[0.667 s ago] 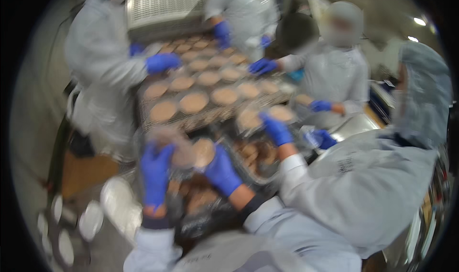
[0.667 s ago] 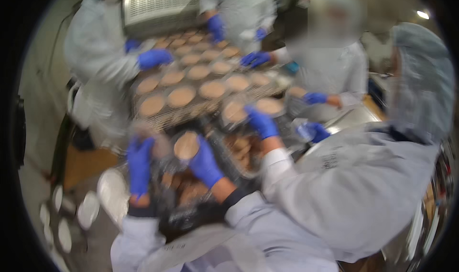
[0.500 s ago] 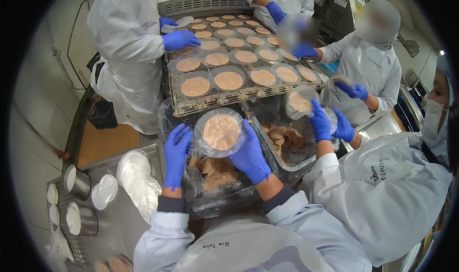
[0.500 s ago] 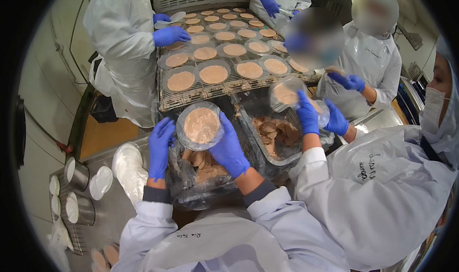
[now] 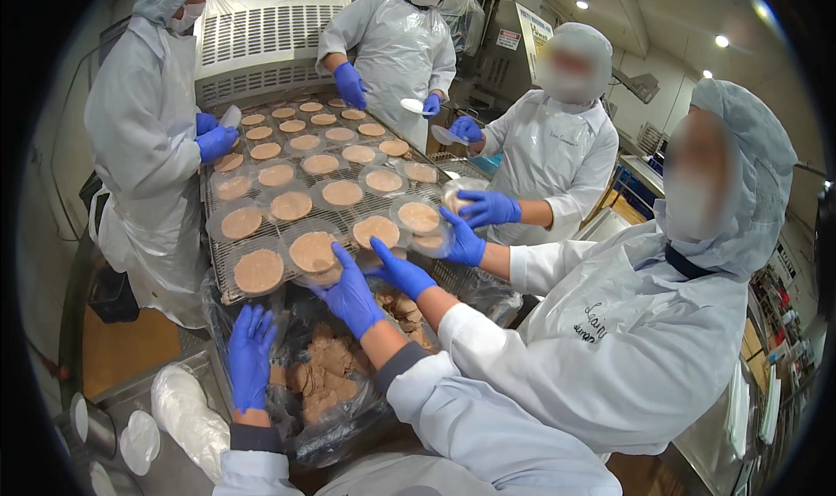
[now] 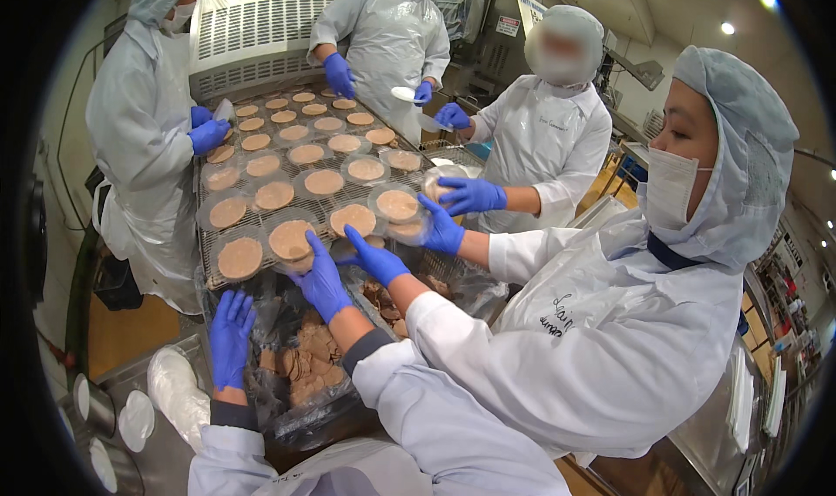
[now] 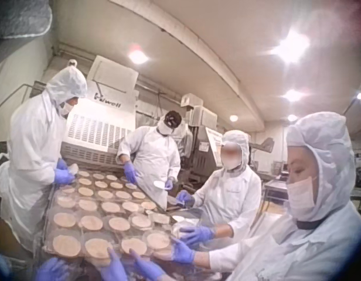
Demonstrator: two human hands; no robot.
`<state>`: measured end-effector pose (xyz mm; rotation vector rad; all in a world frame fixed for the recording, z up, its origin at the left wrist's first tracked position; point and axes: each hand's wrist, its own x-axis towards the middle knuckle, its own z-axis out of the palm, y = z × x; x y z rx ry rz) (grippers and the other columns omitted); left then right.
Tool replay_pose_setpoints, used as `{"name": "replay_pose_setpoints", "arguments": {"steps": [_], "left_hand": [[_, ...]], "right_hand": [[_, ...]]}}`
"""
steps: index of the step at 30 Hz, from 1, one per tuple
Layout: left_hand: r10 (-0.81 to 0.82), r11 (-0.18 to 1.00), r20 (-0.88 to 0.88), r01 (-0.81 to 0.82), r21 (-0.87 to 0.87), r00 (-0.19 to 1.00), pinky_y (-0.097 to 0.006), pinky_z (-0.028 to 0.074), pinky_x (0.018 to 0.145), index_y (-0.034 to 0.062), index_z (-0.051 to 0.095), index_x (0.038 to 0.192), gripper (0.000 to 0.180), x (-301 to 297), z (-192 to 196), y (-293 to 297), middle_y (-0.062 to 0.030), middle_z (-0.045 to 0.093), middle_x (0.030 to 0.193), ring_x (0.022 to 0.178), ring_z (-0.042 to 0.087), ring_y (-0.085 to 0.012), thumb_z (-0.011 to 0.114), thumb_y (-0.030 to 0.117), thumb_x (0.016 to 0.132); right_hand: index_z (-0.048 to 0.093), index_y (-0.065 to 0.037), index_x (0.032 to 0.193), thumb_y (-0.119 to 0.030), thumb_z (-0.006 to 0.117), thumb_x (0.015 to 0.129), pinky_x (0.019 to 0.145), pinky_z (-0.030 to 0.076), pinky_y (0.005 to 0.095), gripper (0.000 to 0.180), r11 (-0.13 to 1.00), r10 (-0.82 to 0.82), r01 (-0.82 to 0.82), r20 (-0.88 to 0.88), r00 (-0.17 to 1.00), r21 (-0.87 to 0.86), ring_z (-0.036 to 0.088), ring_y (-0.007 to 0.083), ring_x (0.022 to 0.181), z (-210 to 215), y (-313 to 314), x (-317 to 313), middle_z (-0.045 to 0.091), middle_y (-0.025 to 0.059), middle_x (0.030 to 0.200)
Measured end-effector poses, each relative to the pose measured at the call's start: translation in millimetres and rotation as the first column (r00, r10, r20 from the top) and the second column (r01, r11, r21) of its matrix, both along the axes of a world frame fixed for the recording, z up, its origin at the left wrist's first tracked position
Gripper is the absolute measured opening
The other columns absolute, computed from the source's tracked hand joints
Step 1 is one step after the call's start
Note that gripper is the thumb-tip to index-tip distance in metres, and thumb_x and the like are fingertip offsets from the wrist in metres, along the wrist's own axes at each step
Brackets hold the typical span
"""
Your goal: The person places round food items into white plastic containers and arranges them on a wire rack. The person repeatedly picks up food items, places them into containers, and positions the containers on the rack alongside coworkers.
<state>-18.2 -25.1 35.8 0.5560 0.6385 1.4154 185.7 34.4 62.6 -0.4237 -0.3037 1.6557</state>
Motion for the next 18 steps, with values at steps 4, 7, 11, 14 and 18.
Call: {"name": "replay_pose_setpoints", "arguments": {"steps": [4, 7, 11, 14, 18], "left_hand": [[-0.011, 1.0, 0.057, 0.012, -0.016, 0.998, -0.035, 0.037, 0.094, -0.001, 0.046, 0.118, 0.042, 16, 13, 18, -0.0128, 0.05, 0.117, 0.11, 0.047, -0.0219, 0.054, 0.025, 0.087], [0.211, 0.967, -0.169, -0.181, 0.177, 0.963, -0.028, 0.041, 0.091, -0.0025, 0.046, 0.12, 0.033, -3, -47, 0, -0.0128, 0.052, 0.115, 0.104, 0.051, -0.0203, 0.05, 0.006, 0.088], [0.268, 0.963, -0.1, -0.269, 0.006, 0.958, -0.026, 0.047, 0.071, -0.002, 0.057, 0.101, 0.022, 5, -7, -74, -0.0085, 0.061, 0.089, 0.081, 0.057, -0.0147, 0.058, 0.01, 0.083], [0.312, 0.95, -0.591, -0.228, 0.215, 0.744, -0.022, 0.046, 0.064, 0.0005, 0.057, 0.1, 0.025, -18, -40, -90, -0.0039, 0.059, 0.081, 0.071, 0.055, -0.009, 0.063, 0.013, 0.079], [0.346, 0.907, -0.826, -0.383, 0.174, 0.445, -0.022, 0.046, 0.068, 0.0019, 0.056, 0.106, 0.03, -82, -31, -169, -0.0062, 0.061, 0.092, 0.077, 0.057, -0.0098, 0.063, 0.014, 0.08]], "right_hand": [[0.031, -0.001, 0.128, -0.021, 0.049, 0.086, 0.095, 0.04, 0.0445, 0.05, 0.997, 0.08, -0.079, -0.062, 0.995, 0.027, 0.045, 0.0323, 0.114, -10, 11, -12, 0.042, 0.017, 0.126], [0.037, 0.0, 0.124, -0.016, 0.048, 0.085, 0.092, 0.042, 0.0427, 0.043, 1.0, 0.008, -0.008, 0.014, 1.0, -0.007, 0.048, 0.0307, 0.109, -38, -35, -44, 0.046, 0.017, 0.122], [0.039, 0.001, 0.123, -0.029, 0.048, 0.087, 0.097, 0.035, 0.041, 0.047, 0.997, 0.073, -0.067, 0.183, 0.98, -0.036, 0.046, 0.0275, 0.111, -87, -112, -44, 0.045, 0.0167, 0.123], [0.031, -0.002, 0.13, -0.052, 0.042, 0.085, 0.101, 0.029, 0.0486, 0.068, 0.923, 0.381, -0.381, -0.019, 0.924, -0.058, 0.036, 0.0313, 0.121, -44, -131, -61, 0.036, 0.0183, 0.132], [0.036, 0.002, 0.125, -0.023, 0.056, 0.083, 0.097, 0.037, 0.0449, 0.052, 0.896, 0.443, -0.424, 0.18, 0.878, -0.136, 0.045, 0.0293, 0.114, -42, -130, -78, 0.044, 0.0169, 0.125]]}}
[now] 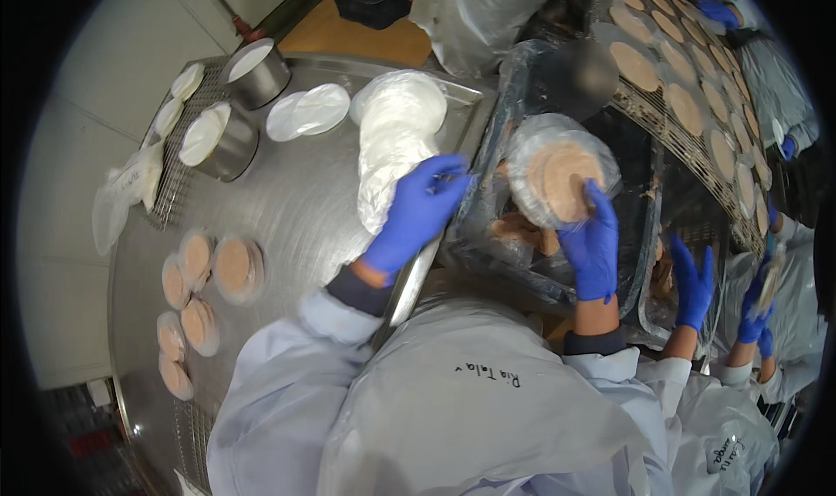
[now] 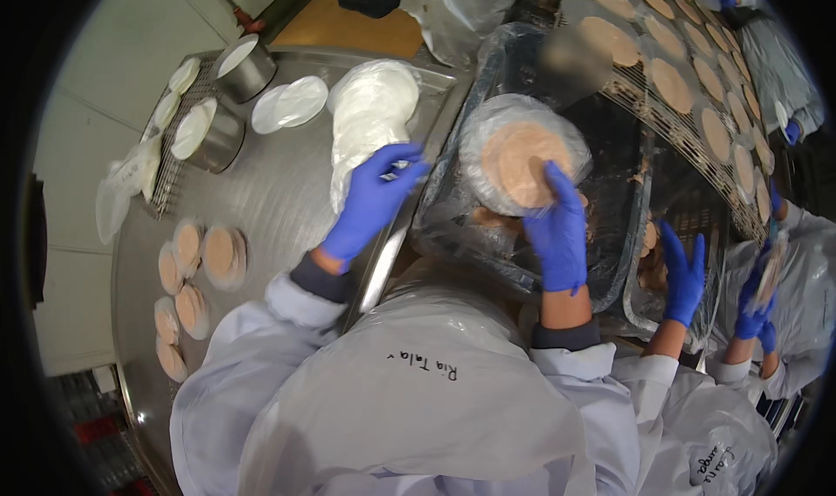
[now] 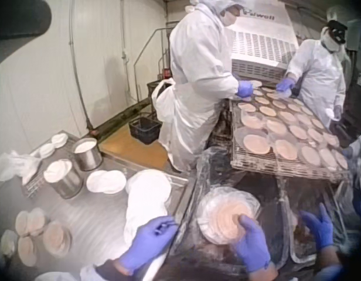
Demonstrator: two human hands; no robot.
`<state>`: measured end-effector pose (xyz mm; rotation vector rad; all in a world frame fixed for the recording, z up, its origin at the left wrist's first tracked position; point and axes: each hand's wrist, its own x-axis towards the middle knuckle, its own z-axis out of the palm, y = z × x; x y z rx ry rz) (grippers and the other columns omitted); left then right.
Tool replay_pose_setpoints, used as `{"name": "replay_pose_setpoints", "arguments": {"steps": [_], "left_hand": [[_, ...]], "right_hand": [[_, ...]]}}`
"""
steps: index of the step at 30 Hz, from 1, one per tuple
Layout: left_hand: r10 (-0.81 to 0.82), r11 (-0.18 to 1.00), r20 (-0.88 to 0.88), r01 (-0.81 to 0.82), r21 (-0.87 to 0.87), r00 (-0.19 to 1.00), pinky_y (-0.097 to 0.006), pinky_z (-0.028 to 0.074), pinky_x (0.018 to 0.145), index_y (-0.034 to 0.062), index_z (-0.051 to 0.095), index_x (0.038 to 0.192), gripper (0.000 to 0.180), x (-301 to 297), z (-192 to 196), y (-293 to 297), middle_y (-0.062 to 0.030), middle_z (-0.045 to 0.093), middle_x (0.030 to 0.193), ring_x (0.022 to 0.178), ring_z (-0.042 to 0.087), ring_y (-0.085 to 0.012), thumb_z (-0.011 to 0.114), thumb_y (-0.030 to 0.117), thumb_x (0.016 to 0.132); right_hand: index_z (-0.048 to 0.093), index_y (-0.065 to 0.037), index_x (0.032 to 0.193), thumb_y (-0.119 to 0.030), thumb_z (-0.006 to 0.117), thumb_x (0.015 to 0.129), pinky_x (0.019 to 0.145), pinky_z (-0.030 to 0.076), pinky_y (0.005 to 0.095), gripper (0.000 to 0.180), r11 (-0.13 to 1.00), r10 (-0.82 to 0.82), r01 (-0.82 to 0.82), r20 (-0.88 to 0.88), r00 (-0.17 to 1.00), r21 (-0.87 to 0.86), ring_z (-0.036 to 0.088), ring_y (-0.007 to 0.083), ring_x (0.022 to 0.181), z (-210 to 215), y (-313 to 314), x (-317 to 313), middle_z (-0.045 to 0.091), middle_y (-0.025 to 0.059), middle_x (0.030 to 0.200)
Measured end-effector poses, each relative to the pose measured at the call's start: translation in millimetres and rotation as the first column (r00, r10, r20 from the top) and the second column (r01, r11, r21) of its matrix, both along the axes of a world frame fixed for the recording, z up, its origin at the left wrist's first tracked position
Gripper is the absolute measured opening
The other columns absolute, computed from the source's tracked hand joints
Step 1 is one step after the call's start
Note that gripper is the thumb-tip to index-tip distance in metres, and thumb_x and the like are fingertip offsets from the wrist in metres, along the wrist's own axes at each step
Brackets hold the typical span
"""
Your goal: The person places round food items into white plastic containers and arranges them on a wire rack. The person repeatedly picks up food items, places them into containers, and positions the containers on the rack alongside coworkers.
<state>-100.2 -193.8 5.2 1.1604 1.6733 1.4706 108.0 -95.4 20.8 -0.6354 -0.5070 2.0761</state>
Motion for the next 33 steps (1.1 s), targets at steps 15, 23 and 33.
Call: {"name": "replay_pose_setpoints", "arguments": {"steps": [15, 23, 33], "left_hand": [[0.029, 0.963, 0.727, -0.215, 0.164, 0.686, -0.039, 0.045, 0.086, 0.0009, 0.048, 0.113, 0.028, -34, 8, 38, -0.0124, 0.052, 0.115, 0.104, 0.053, -0.0262, 0.042, 0.018, 0.092], [0.03, 0.889, -0.385, 0.152, 0.433, 0.922, -0.032, 0.048, 0.081, 0.0038, 0.051, 0.113, 0.043, 103, 32, 177, -0.0105, 0.06, 0.104, 0.095, 0.058, -0.021, 0.067, 0.005, 0.073], [-0.311, 0.927, 0.907, 0.301, 0.224, 0.283, -0.048, 0.04, 0.093, 0.004, 0.036, 0.128, 0.051, 66, 49, 101, -0.0151, 0.045, 0.125, 0.114, 0.045, -0.0296, 0.055, 0.026, 0.086]], "right_hand": [[0.037, -0.004, 0.125, -0.022, 0.06, 0.08, 0.087, 0.042, 0.0387, 0.054, 0.735, -0.614, 0.417, 0.265, 0.743, 0.534, 0.047, 0.0253, 0.109, 70, 71, 40, 0.044, 0.0161, 0.123], [0.033, -0.007, 0.125, -0.032, 0.056, 0.083, 0.094, 0.037, 0.0459, 0.054, 0.917, -0.376, 0.398, -0.309, 0.873, 0.009, 0.04, 0.0309, 0.116, 35, 93, 71, 0.038, 0.0172, 0.127], [0.034, 0.0, 0.122, -0.011, 0.047, 0.086, 0.09, 0.042, 0.0453, 0.04, 0.765, -0.571, 0.598, -0.178, 0.802, 0.24, 0.045, 0.0306, 0.108, 96, 107, 68, 0.037, 0.0164, 0.124]]}}
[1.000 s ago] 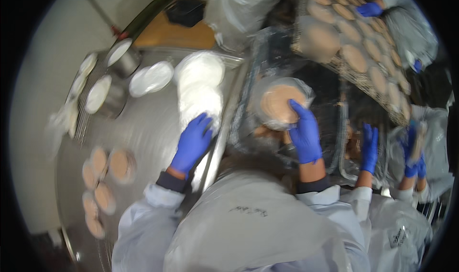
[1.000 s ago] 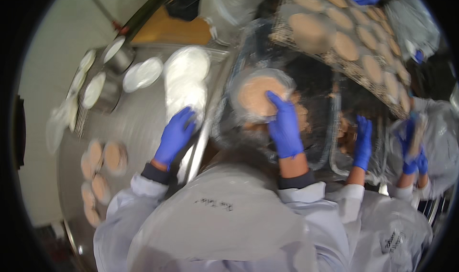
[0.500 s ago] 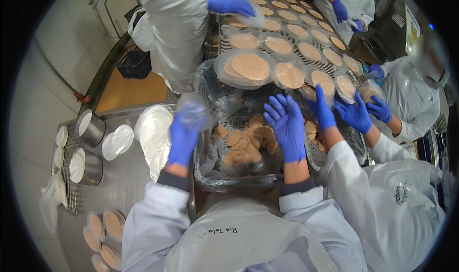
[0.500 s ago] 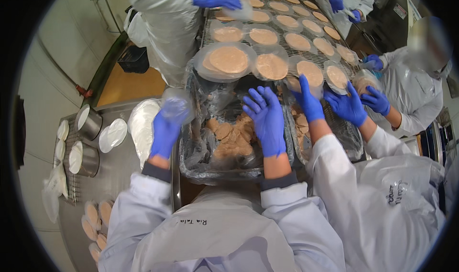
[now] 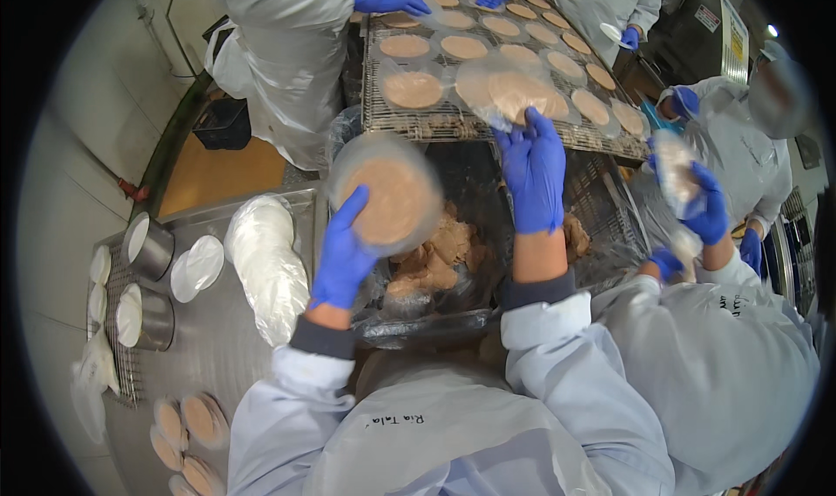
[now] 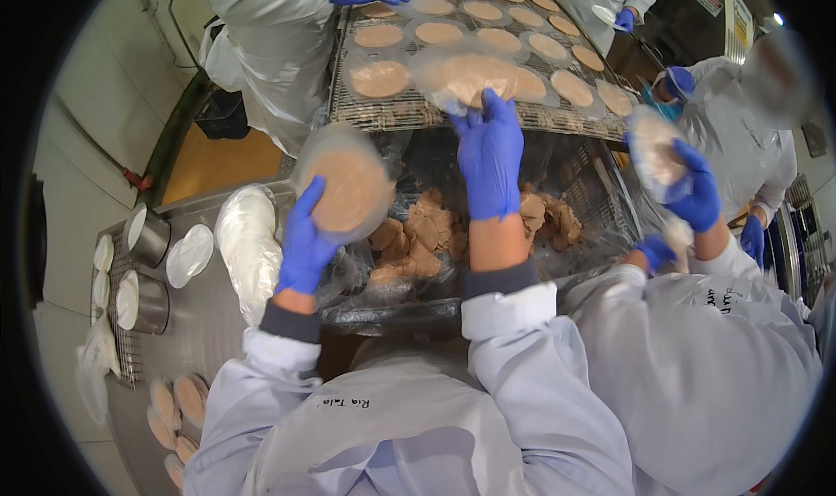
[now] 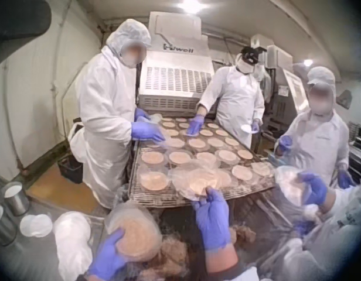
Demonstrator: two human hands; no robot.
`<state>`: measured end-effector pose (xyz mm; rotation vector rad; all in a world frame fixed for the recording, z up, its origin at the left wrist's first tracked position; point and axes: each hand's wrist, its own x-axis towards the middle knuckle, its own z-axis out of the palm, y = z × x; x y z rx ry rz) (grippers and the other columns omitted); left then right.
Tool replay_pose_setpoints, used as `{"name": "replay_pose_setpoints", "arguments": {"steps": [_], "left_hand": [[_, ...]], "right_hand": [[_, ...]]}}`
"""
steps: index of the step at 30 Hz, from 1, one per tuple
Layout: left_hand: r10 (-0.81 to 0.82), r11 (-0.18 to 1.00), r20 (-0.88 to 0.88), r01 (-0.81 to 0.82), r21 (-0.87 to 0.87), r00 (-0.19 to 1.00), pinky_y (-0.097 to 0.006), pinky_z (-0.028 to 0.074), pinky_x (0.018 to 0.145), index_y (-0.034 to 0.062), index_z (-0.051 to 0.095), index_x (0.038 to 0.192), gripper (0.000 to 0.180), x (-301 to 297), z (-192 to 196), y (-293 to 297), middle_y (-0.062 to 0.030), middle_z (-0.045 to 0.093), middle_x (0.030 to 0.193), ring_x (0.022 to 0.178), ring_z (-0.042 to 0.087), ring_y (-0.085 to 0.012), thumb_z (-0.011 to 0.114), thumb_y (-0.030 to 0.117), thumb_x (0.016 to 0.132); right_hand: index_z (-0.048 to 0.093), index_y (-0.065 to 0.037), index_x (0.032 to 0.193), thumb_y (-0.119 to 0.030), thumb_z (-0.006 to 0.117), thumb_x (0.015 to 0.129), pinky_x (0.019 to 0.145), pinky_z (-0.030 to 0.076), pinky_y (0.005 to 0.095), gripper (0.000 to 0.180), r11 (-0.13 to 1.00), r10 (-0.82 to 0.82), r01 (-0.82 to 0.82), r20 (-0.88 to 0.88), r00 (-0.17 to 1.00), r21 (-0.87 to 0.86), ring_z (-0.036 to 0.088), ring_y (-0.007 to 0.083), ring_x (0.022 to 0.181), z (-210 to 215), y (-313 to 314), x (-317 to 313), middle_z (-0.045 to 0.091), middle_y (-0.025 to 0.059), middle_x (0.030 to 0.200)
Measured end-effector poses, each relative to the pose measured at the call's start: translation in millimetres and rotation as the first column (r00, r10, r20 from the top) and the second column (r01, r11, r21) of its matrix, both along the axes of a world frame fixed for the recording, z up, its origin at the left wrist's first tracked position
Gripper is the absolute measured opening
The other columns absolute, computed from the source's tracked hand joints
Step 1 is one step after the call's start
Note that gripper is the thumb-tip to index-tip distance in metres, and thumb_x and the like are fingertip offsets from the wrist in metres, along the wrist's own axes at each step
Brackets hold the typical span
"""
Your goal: The person places round food items into white plastic containers and arranges them on a wire rack. The person repeatedly picks up food items, places them into containers, and positions the containers on the rack alongside coworkers.
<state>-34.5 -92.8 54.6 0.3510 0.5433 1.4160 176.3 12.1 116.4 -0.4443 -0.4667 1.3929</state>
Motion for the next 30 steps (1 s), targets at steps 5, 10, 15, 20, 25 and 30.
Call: {"name": "replay_pose_setpoints", "arguments": {"steps": [5, 10, 15, 20, 25, 30], "left_hand": [[0.087, 0.966, -0.628, -0.219, -0.137, 0.774, -0.034, 0.044, 0.088, -0.0033, 0.046, 0.119, 0.043, -120, -16, -98, -0.0123, 0.055, 0.112, 0.104, 0.053, -0.0222, 0.056, 0.018, 0.084], [-0.641, 0.76, -0.763, -0.074, -0.646, 0.082, -0.029, 0.043, 0.083, -0.0033, 0.059, 0.103, 0.033, -268, -20, -227, -0.0109, 0.061, 0.097, 0.088, 0.057, -0.0146, 0.061, 0.017, 0.077], [-0.019, 0.981, -0.775, -0.139, -0.137, 0.632, -0.032, 0.045, 0.084, -0.0016, 0.048, 0.119, 0.04, -193, 0, -99, -0.0118, 0.054, 0.114, 0.101, 0.056, -0.0224, 0.047, 0.024, 0.088], [0.037, 0.984, -0.083, -0.022, 0.178, 0.996, -0.041, 0.035, 0.099, 0.0019, 0.035, 0.128, 0.046, -28, -8, 53, -0.0153, 0.04, 0.129, 0.121, 0.037, -0.0258, 0.045, 0.027, 0.091], [0.026, 0.997, 0.164, -0.038, 0.068, 0.986, -0.048, 0.037, 0.097, -0.0013, 0.034, 0.126, 0.044, 52, -11, 91, -0.0211, 0.042, 0.125, 0.113, 0.045, -0.0332, 0.05, 0.009, 0.087], [-0.028, 0.999, 0.179, 0.019, 0.051, 0.983, -0.049, 0.035, 0.098, -0.0024, 0.031, 0.127, 0.046, 23, 15, 37, -0.021, 0.039, 0.128, 0.118, 0.04, -0.0348, 0.047, 0.011, 0.087]], "right_hand": [[0.027, 0.003, 0.125, -0.016, 0.043, 0.088, 0.098, 0.033, 0.0504, 0.045, 0.981, 0.134, -0.152, -0.14, 0.981, -0.122, 0.029, 0.033, 0.125, -3, 16, 8, 0.027, 0.0189, 0.134], [0.008, 0.001, 0.136, -0.017, 0.042, 0.087, 0.101, 0.027, 0.0547, 0.062, 0.965, 0.254, -0.262, -0.304, 0.918, 0.013, 0.02, 0.0344, 0.13, 19, -47, -1, 0.013, 0.0188, 0.142], [0.004, -0.001, 0.137, -0.02, 0.044, 0.086, 0.102, 0.024, 0.0544, 0.068, 0.961, 0.237, -0.276, -0.426, 0.873, -0.032, 0.018, 0.0345, 0.131, 21, -34, 12, 0.009, 0.0197, 0.142], [0.003, -0.003, 0.138, -0.034, 0.049, 0.083, 0.103, 0.021, 0.0535, 0.078, 0.909, 0.165, -0.32, -0.473, 0.866, -0.267, 0.014, 0.0338, 0.132, -15, -28, 25, 0.007, 0.0176, 0.144], [0.033, -0.001, 0.126, -0.033, 0.049, 0.083, 0.099, 0.028, 0.0524, 0.055, 0.957, 0.214, -0.262, -0.3, 0.93, -0.128, 0.037, 0.0353, 0.118, -61, 1, 15, 0.038, 0.0185, 0.128], [0.041, -0.003, 0.118, -0.027, 0.047, 0.084, 0.092, 0.037, 0.0487, 0.042, 0.921, 0.28, -0.337, -0.269, 0.922, -0.196, 0.047, 0.0337, 0.107, -57, -32, 19, 0.046, 0.0167, 0.119]]}}
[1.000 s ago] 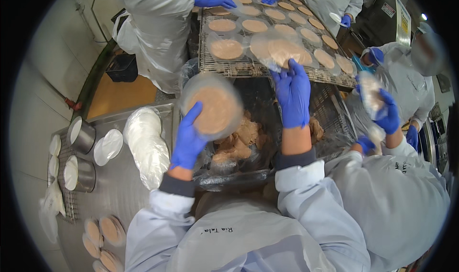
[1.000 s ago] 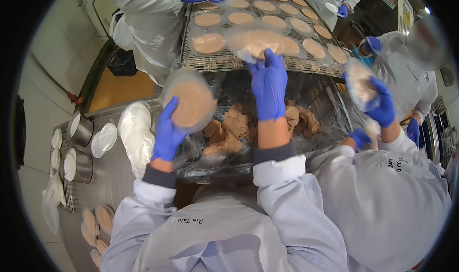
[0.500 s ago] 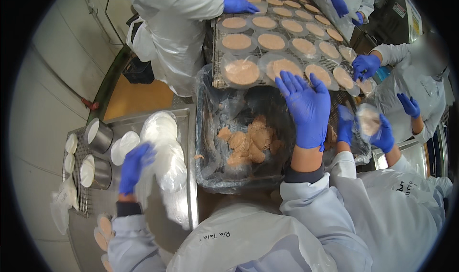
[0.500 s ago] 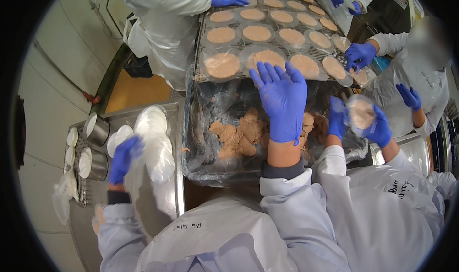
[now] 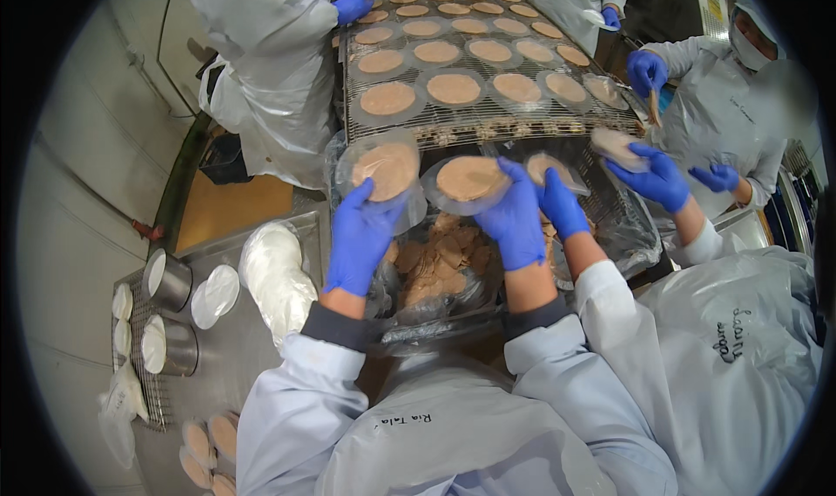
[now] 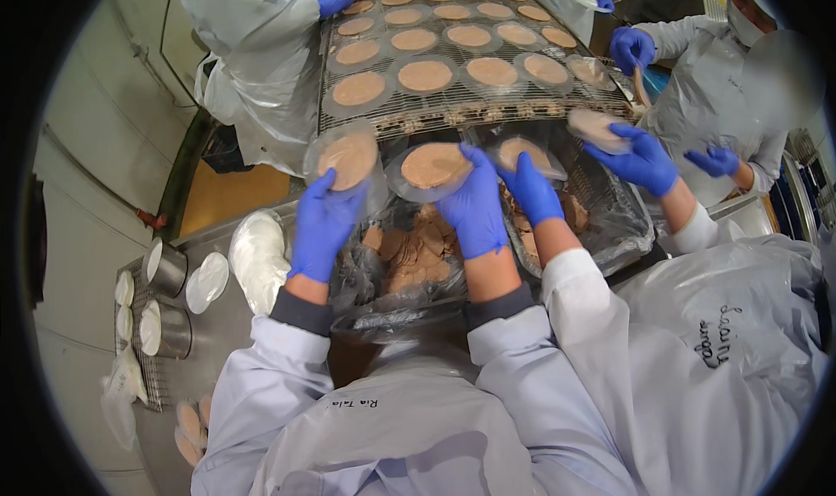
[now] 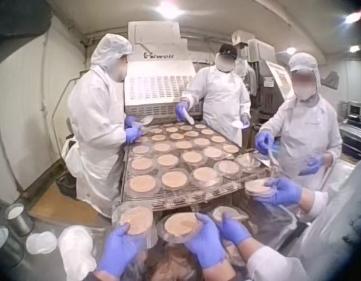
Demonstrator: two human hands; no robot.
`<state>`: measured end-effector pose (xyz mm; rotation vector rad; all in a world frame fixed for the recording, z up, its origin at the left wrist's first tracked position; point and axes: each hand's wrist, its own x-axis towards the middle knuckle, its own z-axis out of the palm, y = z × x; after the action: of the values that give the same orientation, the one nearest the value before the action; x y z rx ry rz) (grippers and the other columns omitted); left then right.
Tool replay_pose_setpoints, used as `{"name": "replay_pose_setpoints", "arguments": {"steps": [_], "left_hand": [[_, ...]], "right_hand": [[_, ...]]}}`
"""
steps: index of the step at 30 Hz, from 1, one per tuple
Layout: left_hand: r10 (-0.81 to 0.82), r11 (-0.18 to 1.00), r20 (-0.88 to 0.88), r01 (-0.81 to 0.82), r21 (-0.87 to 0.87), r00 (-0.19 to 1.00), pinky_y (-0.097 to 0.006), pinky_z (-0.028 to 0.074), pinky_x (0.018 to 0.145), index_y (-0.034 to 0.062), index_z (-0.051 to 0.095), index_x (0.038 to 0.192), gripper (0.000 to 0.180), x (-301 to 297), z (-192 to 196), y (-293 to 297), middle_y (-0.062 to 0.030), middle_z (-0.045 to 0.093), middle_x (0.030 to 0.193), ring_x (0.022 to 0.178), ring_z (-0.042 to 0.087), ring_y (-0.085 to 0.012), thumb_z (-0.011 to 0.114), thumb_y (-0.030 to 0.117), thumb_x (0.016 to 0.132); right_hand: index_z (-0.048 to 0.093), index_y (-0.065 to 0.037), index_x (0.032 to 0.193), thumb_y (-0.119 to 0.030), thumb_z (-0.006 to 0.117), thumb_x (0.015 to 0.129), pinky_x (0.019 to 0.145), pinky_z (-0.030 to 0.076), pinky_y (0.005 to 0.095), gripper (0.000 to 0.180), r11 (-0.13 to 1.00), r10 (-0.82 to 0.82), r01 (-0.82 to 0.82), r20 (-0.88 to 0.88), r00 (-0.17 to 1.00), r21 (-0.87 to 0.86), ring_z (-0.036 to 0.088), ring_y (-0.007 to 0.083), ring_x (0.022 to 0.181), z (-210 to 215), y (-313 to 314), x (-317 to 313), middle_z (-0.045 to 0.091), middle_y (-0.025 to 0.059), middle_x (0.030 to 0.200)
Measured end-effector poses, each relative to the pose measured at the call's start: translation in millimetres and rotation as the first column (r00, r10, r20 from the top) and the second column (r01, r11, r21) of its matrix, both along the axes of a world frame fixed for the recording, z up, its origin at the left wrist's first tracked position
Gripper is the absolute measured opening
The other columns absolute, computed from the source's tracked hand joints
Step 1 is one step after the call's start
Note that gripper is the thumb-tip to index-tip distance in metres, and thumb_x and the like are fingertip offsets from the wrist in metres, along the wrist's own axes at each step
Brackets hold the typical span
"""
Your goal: The person places round food items into white plastic containers and arranges them on a wire rack. The person repeatedly picks up food items, places them into containers, and positions the containers on the rack alongside coworkers.
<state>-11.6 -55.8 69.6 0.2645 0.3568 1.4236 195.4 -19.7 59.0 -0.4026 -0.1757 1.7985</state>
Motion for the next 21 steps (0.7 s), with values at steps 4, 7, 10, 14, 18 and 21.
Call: {"name": "replay_pose_setpoints", "arguments": {"steps": [4, 7, 10, 14, 18, 21], "left_hand": [[0.103, 0.994, 0.027, -0.102, -0.027, 0.994, -0.051, 0.031, 0.1, -0.0024, 0.031, 0.128, 0.046, -27, -3, -22, -0.0209, 0.038, 0.13, 0.121, 0.037, -0.036, 0.043, 0.017, 0.089], [0.026, 1.0, 0.022, -0.026, 0.012, 0.999, -0.053, 0.025, 0.102, -0.0003, 0.027, 0.131, 0.052, -37, -7, -25, -0.0217, 0.031, 0.134, 0.126, 0.029, -0.0365, 0.042, 0.028, 0.09], [-0.007, 0.998, 0.025, 0.009, -0.066, 1.0, -0.052, 0.029, 0.099, 0.0007, 0.03, 0.129, 0.055, -40, -8, -22, -0.0207, 0.035, 0.131, 0.123, 0.033, -0.0358, 0.042, 0.037, 0.089], [0.009, 0.994, 0.014, -0.008, -0.107, 1.0, -0.049, 0.033, 0.099, 0.0016, 0.033, 0.128, 0.057, -51, -29, -11, -0.0205, 0.037, 0.129, 0.121, 0.035, -0.0353, 0.042, 0.042, 0.088], [0.027, 0.999, -0.01, -0.028, -0.047, 1.0, -0.047, 0.034, 0.099, -0.002, 0.03, 0.128, 0.062, -32, -28, 17, -0.0221, 0.035, 0.131, 0.121, 0.036, -0.0362, 0.049, 0.039, 0.086], [0.019, 0.984, 0.04, -0.026, 0.176, 0.999, -0.048, 0.034, 0.1, -0.0027, 0.032, 0.126, 0.055, 4, -16, 36, -0.0224, 0.038, 0.128, 0.118, 0.04, -0.036, 0.048, 0.034, 0.088]], "right_hand": [[0.037, -0.003, 0.125, -0.02, 0.054, 0.083, 0.09, 0.04, 0.0411, 0.048, 0.788, -0.519, 0.342, 0.253, 0.817, 0.512, 0.049, 0.0287, 0.106, 91, -20, -6, 0.048, 0.0134, 0.116], [0.025, -0.006, 0.136, -0.03, 0.058, 0.081, 0.102, 0.021, 0.0448, 0.068, 0.3, -0.951, 0.123, 0.307, -0.044, 0.946, 0.029, 0.0321, 0.126, 100, 17, -18, 0.028, 0.0163, 0.138], [0.031, -0.008, 0.134, -0.035, 0.06, 0.079, 0.105, 0.009, 0.0469, 0.068, 0.503, -0.847, -0.145, 0.452, -0.281, 0.852, 0.019, 0.0342, 0.131, 59, 49, -21, 0.025, 0.0197, 0.139], [0.036, -0.007, 0.131, -0.036, 0.056, 0.082, 0.103, 0.018, 0.0475, 0.06, 0.705, -0.684, 0.037, 0.665, 0.301, 0.708, 0.033, 0.031, 0.124, 21, 4, -37, 0.038, 0.016, 0.133], [0.039, -0.008, 0.127, -0.036, 0.049, 0.085, 0.099, 0.027, 0.045, 0.051, 0.956, -0.292, 0.243, 0.423, 0.858, 0.166, 0.044, 0.0262, 0.116, -22, -9, -31, 0.046, 0.0117, 0.126], [0.044, -0.009, 0.113, -0.035, 0.048, 0.085, 0.096, 0.031, 0.0434, 0.039, 0.934, -0.331, 0.356, 0.284, 0.9, -0.039, 0.043, 0.0282, 0.114, -21, -8, -14, 0.044, 0.0109, 0.126]]}}
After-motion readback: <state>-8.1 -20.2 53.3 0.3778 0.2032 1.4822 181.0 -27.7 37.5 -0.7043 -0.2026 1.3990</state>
